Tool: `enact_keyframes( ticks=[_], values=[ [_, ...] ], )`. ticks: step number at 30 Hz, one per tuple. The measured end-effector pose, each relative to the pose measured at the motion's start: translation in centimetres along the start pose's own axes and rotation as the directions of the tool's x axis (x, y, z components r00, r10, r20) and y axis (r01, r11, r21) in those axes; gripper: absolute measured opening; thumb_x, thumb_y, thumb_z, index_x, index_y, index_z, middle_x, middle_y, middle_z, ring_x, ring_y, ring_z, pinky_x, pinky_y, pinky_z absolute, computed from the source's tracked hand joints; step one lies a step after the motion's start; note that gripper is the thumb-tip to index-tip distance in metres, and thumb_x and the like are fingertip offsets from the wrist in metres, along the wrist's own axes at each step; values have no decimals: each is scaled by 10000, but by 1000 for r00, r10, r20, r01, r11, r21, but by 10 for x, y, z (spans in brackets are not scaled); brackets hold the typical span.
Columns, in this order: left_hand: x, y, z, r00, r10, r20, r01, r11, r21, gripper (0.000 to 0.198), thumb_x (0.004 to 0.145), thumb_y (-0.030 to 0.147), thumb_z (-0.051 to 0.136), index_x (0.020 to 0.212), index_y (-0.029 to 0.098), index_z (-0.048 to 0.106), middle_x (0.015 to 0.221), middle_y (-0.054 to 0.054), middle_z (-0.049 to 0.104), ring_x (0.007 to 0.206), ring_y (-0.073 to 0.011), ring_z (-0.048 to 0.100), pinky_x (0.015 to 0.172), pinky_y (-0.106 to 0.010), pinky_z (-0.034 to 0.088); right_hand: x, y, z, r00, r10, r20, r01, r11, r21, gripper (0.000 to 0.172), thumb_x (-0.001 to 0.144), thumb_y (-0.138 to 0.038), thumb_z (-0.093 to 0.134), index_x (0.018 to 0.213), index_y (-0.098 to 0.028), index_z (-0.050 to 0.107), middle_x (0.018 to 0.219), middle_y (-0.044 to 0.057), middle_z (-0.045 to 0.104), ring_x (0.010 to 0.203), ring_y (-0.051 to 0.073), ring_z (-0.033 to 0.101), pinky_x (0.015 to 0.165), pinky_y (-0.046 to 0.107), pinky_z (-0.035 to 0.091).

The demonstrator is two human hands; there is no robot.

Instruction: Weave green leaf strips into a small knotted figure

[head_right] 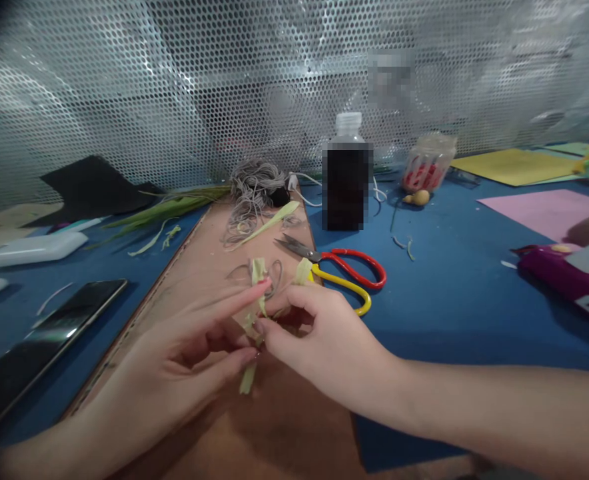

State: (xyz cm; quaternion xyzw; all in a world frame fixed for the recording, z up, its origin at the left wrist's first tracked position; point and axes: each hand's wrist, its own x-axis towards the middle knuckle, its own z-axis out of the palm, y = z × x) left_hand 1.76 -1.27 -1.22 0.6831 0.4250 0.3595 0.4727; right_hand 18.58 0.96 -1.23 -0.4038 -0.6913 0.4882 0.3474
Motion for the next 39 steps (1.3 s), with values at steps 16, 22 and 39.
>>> enact_keyframes(
  ticks=[16, 22, 39],
  values=[
    [8, 1, -3, 987, -148, -58, 124, 944, -306, 624, 722, 99, 607, 1275, 309, 410, 620, 52, 556, 517, -53, 480, 472, -142, 394, 8, -8, -13, 995, 45, -84, -54, 993, -109, 163, 709, -173, 627, 852, -233, 676, 919, -2, 687, 872, 194, 622, 815, 313, 490],
    [9, 4, -8, 978, -206, -26, 190, 937, -294, 651, 731, 124, 609, 1301, 322, 364, 622, 49, 552, 535, -61, 464, 504, -159, 390, 8, -9, -14, 995, 45, -85, -49, 998, -49, 167, 735, -157, 591, 865, -223, 673, 931, 6, 682, 883, 179, 624, 801, 291, 506],
    [10, 6, -18, 977, -192, -95, 179, 975, -128, 565, 754, 139, 567, 1286, 246, 406, 637, 33, 515, 573, -88, 462, 519, -188, 406, 7, -5, -13, 996, 5, -93, 6, 993, 116, 244, 793, -148, 519, 1005, -216, 422, 765, -17, 556, 689, 107, 572, 648, 228, 480]
  ],
)
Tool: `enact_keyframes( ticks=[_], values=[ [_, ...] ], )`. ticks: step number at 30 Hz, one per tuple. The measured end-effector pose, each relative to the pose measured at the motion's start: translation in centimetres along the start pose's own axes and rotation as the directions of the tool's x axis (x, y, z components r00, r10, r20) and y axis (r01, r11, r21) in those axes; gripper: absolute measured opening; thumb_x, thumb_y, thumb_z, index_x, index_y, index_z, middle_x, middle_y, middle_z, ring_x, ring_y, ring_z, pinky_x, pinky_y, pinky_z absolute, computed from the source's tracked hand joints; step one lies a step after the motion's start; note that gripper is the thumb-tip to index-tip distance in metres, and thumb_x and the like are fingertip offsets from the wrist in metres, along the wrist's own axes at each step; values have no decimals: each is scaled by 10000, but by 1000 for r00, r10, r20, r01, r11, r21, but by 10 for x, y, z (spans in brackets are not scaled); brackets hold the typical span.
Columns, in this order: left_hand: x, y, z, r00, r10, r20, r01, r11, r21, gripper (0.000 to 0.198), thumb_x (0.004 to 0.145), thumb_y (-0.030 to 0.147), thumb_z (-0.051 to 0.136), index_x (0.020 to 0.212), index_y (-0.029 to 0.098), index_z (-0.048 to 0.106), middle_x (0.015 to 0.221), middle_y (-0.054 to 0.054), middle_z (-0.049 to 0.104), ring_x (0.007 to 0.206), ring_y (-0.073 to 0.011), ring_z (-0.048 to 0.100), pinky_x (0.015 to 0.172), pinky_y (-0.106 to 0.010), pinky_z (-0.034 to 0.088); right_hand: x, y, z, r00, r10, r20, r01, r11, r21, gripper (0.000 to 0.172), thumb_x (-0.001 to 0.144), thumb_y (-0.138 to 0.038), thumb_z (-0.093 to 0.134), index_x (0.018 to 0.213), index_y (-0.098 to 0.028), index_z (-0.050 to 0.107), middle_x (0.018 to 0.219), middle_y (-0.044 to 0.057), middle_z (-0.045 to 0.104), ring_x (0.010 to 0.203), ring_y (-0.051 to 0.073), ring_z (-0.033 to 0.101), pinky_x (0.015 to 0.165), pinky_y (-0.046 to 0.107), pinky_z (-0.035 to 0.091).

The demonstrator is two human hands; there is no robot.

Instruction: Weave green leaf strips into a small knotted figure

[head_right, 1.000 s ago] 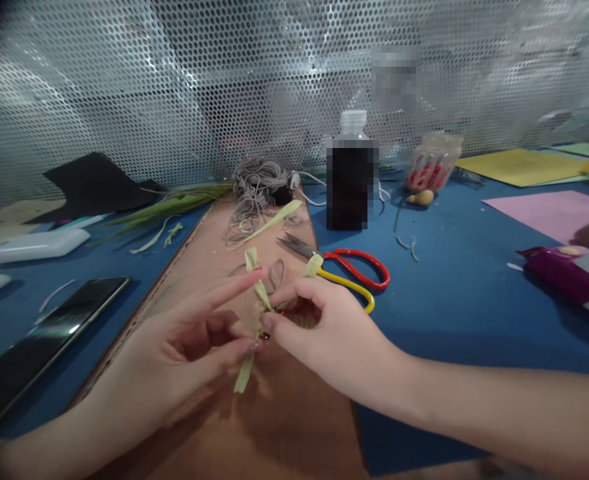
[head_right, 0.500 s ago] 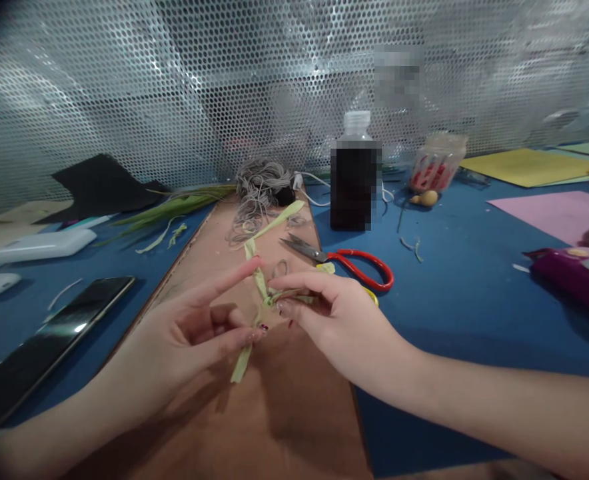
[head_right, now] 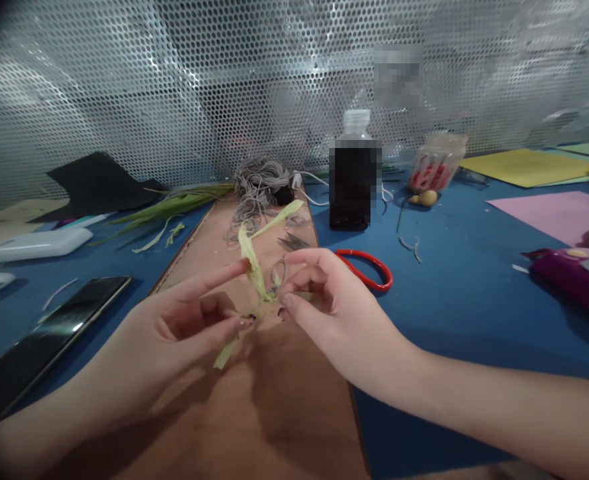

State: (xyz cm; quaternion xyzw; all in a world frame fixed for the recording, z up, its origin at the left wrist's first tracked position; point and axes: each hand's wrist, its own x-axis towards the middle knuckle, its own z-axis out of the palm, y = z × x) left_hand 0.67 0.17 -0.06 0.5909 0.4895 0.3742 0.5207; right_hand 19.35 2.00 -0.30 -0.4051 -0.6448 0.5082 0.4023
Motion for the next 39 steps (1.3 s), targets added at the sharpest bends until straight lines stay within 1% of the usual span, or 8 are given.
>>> enact_keyframes(
  ticks=[4, 10, 13, 19, 25, 28, 33, 39],
  values=[
    [2, 2, 0, 999, 17, 48, -17, 1000, 8, 503, 770, 154, 549, 1249, 270, 448, 642, 39, 500, 502, -65, 426, 457, -169, 388, 1, 4, 2, 991, 58, 124, -43, 991, -126, 58, 818, -147, 464, 814, -199, 439, 685, -29, 508, 604, 92, 500, 544, 204, 424],
    [1, -2, 5, 996, 28, 83, -29, 1000, 11, 492, 779, 143, 529, 1244, 281, 451, 668, 35, 493, 501, -63, 440, 486, -188, 414, 0, 8, 2, 988, -24, 153, 75, 937, -342, 113, 823, -114, 410, 829, -200, 483, 763, -7, 552, 694, 118, 516, 616, 225, 410],
    [-1, -4, 6, 996, 26, 86, -26, 1000, 4, 506, 774, 151, 537, 1251, 289, 441, 680, 31, 508, 527, -77, 471, 510, -202, 425, -2, 9, 1, 989, -29, 142, 87, 900, -427, 129, 805, -110, 413, 847, -204, 491, 724, -10, 542, 653, 125, 511, 591, 230, 405],
    [-2, -4, 6, 993, 19, 117, -20, 1000, 9, 514, 785, 140, 525, 1257, 318, 431, 696, 28, 509, 554, -79, 480, 532, -198, 424, -2, 15, 1, 982, 8, 188, 64, 925, -374, 27, 803, -196, 488, 793, -203, 513, 675, -7, 543, 642, 136, 525, 568, 229, 426],
    [0, -6, 5, 997, 14, 78, -14, 1000, 0, 513, 781, 140, 521, 1255, 314, 433, 689, 34, 524, 551, -82, 479, 558, -215, 441, -1, 11, 2, 958, 119, 262, -43, 960, -277, 97, 864, -213, 398, 800, -193, 469, 712, 8, 556, 670, 130, 551, 607, 242, 454],
    [1, -5, 3, 997, 7, 73, -7, 1000, 8, 510, 784, 155, 525, 1264, 296, 426, 671, 30, 528, 571, -90, 478, 553, -210, 429, 0, 10, 2, 948, 179, 263, -111, 961, -254, 122, 877, -218, 367, 809, -190, 465, 697, 5, 540, 611, 120, 524, 543, 232, 439],
    [3, -1, 3, 992, -38, 122, 45, 998, -53, 541, 764, 136, 545, 1275, 259, 416, 646, 36, 493, 536, -82, 456, 535, -219, 418, 1, 11, 1, 982, 80, 172, 0, 908, -420, 165, 866, -172, 351, 776, -197, 488, 648, -22, 450, 559, 105, 419, 514, 220, 374],
    [4, -6, 2, 982, -91, 166, 128, 966, -225, 525, 750, 149, 596, 1242, 273, 457, 708, 3, 583, 670, -121, 540, 618, -247, 415, -5, -1, 2, 973, 30, 228, 83, 878, -471, 191, 878, -167, 331, 744, -201, 464, 720, -16, 506, 699, 122, 490, 649, 233, 401]
  ],
)
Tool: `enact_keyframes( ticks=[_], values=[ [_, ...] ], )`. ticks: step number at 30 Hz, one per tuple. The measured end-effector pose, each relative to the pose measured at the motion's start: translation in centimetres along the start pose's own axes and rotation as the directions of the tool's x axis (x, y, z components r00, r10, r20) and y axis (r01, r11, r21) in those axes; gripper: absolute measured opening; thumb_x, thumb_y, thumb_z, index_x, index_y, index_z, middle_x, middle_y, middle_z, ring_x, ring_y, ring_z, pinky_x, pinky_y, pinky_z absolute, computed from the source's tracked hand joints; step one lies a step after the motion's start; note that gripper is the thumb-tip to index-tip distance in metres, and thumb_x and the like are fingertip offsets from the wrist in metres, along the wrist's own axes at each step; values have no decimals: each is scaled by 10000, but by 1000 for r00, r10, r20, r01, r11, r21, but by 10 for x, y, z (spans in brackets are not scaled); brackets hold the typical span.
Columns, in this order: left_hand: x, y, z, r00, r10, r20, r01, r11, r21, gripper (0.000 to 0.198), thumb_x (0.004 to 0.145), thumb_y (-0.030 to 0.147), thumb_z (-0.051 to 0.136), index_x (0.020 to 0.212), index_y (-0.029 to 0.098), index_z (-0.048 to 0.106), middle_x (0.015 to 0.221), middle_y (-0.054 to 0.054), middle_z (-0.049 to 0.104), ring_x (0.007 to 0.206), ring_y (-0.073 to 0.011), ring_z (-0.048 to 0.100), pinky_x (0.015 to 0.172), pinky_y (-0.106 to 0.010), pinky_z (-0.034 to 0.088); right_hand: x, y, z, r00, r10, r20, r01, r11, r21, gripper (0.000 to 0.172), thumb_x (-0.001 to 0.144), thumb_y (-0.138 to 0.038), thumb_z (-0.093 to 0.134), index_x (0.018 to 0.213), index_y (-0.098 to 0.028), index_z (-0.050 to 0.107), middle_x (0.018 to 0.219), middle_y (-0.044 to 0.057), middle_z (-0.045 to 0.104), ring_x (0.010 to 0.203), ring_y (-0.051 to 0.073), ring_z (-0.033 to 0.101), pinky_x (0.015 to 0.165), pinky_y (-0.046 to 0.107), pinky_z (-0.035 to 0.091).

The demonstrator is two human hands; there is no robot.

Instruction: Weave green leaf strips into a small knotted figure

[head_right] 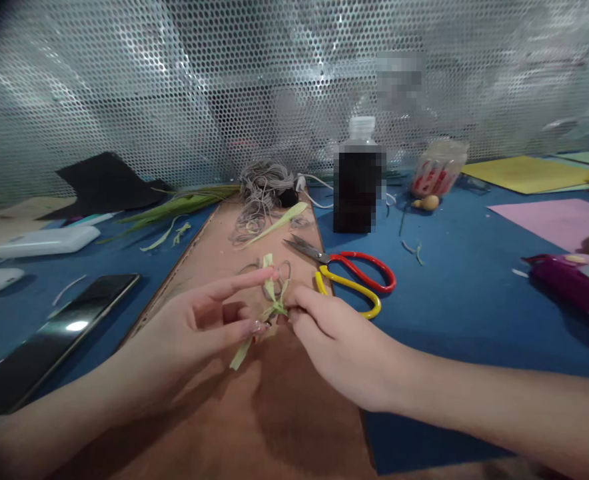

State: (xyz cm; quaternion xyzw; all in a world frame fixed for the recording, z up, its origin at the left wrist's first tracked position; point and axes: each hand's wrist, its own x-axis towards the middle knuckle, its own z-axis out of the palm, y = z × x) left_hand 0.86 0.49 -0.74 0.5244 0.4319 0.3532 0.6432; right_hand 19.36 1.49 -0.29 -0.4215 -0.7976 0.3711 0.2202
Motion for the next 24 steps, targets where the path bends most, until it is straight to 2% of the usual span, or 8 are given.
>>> enact_keyframes(
  ticks=[3, 8, 13, 15, 19, 21, 24],
  values=[
    [1, -3, -3, 1000, -27, 5, 27, 996, -82, 503, 752, 166, 610, 1224, 280, 476, 796, -17, 626, 757, -142, 573, 688, -270, 422, -1, -2, -1, 1000, -4, 20, 5, 998, -62, 187, 883, -203, 344, 736, -197, 460, 691, -18, 500, 664, 125, 486, 620, 239, 398],
    [2, -5, -5, 998, -53, 29, 57, 985, -165, 490, 752, 153, 619, 1207, 283, 491, 1016, -49, 641, 837, -136, 593, 739, -256, 421, 1, 0, -1, 999, -24, 48, 29, 993, -111, 216, 886, -156, 308, 732, -189, 457, 690, -17, 514, 654, 122, 488, 599, 240, 382],
    [1, -5, -5, 997, -51, 56, 59, 986, -158, 488, 748, 137, 618, 1203, 264, 497, 1004, -55, 650, 920, -177, 592, 828, -317, 416, 0, 2, -1, 995, -33, 89, 45, 989, -138, 218, 877, -145, 310, 695, -196, 418, 627, -43, 444, 577, 96, 425, 525, 215, 332],
    [1, -4, -6, 997, -40, 61, 48, 990, -135, 489, 739, 122, 621, 1196, 254, 507, 1003, -53, 644, 986, -211, 569, 871, -357, 400, 0, 2, -1, 997, -52, 62, 60, 989, -136, 225, 865, -126, 320, 662, -195, 388, 604, -51, 409, 556, 88, 395, 510, 206, 317],
    [0, -3, -6, 997, -24, 77, 34, 991, -133, 513, 738, 109, 613, 1214, 257, 492, 1099, -59, 601, 1010, -231, 555, 887, -392, 397, -1, 2, -1, 995, -66, 70, 73, 992, -104, 239, 863, -121, 315, 638, -196, 349, 584, -57, 364, 528, 81, 356, 484, 199, 294],
    [0, -3, -6, 996, -21, 89, 33, 989, -142, 535, 731, 112, 624, 1224, 264, 482, 1151, -61, 571, 997, -229, 559, 880, -392, 402, 0, 3, -1, 994, -71, 80, 78, 993, -93, 236, 864, -126, 309, 645, -195, 362, 589, -54, 359, 530, 82, 350, 481, 201, 287],
    [0, -1, -6, 996, -26, 89, 37, 990, -132, 552, 723, 132, 642, 1232, 266, 475, 1122, -66, 581, 983, -232, 560, 878, -402, 394, 1, 4, -2, 992, -85, 92, 93, 992, -88, 229, 866, -138, 303, 676, -189, 420, 600, -46, 379, 547, 86, 357, 485, 207, 281]
  ],
)
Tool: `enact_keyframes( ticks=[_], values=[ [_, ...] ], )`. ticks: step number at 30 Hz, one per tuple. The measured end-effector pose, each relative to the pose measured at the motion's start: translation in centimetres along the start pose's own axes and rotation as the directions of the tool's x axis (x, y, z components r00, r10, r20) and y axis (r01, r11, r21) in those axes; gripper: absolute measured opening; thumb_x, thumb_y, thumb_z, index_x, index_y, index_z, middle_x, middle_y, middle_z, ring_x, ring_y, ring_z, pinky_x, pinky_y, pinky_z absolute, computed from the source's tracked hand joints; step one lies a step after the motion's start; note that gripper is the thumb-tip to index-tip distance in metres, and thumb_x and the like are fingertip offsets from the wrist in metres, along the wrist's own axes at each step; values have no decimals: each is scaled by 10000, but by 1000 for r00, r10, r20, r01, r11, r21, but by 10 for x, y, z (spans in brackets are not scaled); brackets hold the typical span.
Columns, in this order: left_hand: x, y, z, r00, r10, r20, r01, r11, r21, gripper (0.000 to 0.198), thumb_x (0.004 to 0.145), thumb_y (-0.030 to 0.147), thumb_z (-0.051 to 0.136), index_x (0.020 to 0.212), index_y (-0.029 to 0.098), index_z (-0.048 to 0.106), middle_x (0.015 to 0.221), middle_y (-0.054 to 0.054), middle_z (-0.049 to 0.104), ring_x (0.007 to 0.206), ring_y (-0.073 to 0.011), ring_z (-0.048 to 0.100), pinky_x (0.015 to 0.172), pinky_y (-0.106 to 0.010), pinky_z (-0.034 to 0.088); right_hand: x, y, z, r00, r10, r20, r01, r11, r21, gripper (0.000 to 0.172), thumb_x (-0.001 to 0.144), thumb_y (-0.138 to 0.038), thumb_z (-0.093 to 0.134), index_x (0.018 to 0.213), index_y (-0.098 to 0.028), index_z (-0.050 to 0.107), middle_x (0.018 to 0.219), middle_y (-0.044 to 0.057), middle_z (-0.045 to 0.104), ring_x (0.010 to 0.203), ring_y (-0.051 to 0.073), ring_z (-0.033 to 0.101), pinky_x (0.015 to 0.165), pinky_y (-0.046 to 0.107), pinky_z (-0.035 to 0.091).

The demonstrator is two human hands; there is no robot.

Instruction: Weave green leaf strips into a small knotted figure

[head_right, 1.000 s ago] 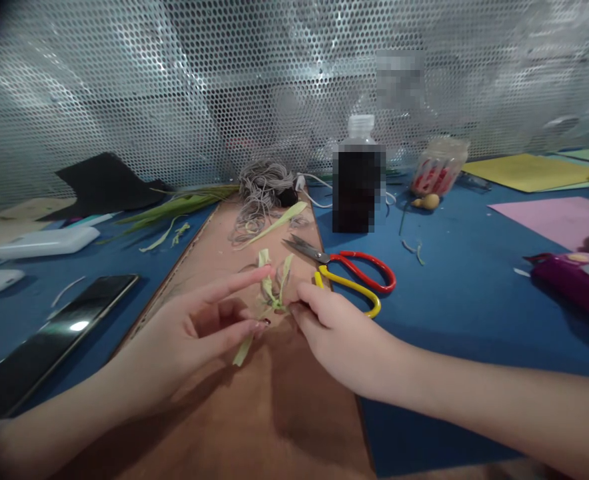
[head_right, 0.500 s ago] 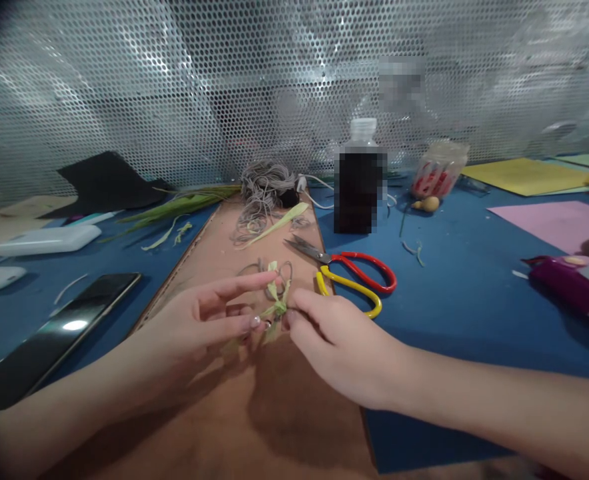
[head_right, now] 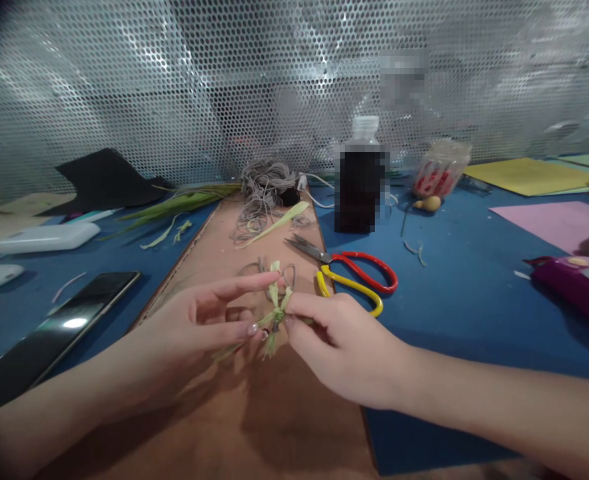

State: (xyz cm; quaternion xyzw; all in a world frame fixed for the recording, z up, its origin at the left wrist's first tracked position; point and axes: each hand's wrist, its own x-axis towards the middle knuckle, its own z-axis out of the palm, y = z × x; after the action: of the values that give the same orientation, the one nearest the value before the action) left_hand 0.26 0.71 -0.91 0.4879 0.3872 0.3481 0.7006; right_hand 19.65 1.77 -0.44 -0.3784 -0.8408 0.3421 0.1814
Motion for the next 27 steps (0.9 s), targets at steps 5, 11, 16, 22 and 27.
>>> enact_keyframes(
  ticks=[5, 11, 16, 22, 27],
  values=[
    [-1, 3, 0, 1000, -12, 24, 12, 1000, -9, 579, 735, 144, 636, 1263, 272, 437, 928, -47, 621, 893, -201, 572, 826, -376, 404, -2, -1, -2, 999, -39, -26, 38, 999, -36, 235, 831, -121, 339, 614, -176, 411, 549, -53, 322, 501, 77, 301, 459, 210, 251],
    [-3, 3, -1, 997, -19, 77, 20, 1000, -10, 591, 743, 147, 640, 1273, 286, 417, 671, 29, 537, 615, -74, 481, 607, -200, 372, -3, -2, -2, 996, -75, -58, 73, 996, -43, 256, 802, -127, 375, 550, -171, 365, 499, -63, 266, 457, 62, 249, 416, 200, 217],
    [-4, 5, -3, 995, -14, 97, 10, 999, 38, 560, 754, 153, 630, 1253, 313, 435, 613, 52, 464, 583, -62, 432, 570, -183, 339, -2, -2, -1, 992, -85, -92, 80, 995, -54, 296, 796, -143, 400, 511, -170, 328, 485, -65, 233, 445, 55, 229, 403, 192, 208],
    [-3, 7, -4, 994, 10, 110, -21, 995, 98, 566, 775, 116, 579, 1269, 333, 408, 619, 55, 454, 598, -75, 449, 599, -209, 354, -4, -1, 0, 988, -110, -112, 101, 991, -84, 325, 830, -200, 403, 512, -172, 341, 483, -65, 232, 440, 60, 224, 407, 203, 206],
    [-4, 8, -3, 993, -19, 119, 3, 991, 137, 616, 765, 135, 586, 1305, 323, 355, 642, 46, 465, 599, -86, 435, 588, -217, 355, -6, -2, 1, 988, -132, -80, 123, 987, -107, 245, 818, -174, 416, 573, -173, 424, 484, -67, 270, 427, 64, 245, 410, 208, 228]
  ],
)
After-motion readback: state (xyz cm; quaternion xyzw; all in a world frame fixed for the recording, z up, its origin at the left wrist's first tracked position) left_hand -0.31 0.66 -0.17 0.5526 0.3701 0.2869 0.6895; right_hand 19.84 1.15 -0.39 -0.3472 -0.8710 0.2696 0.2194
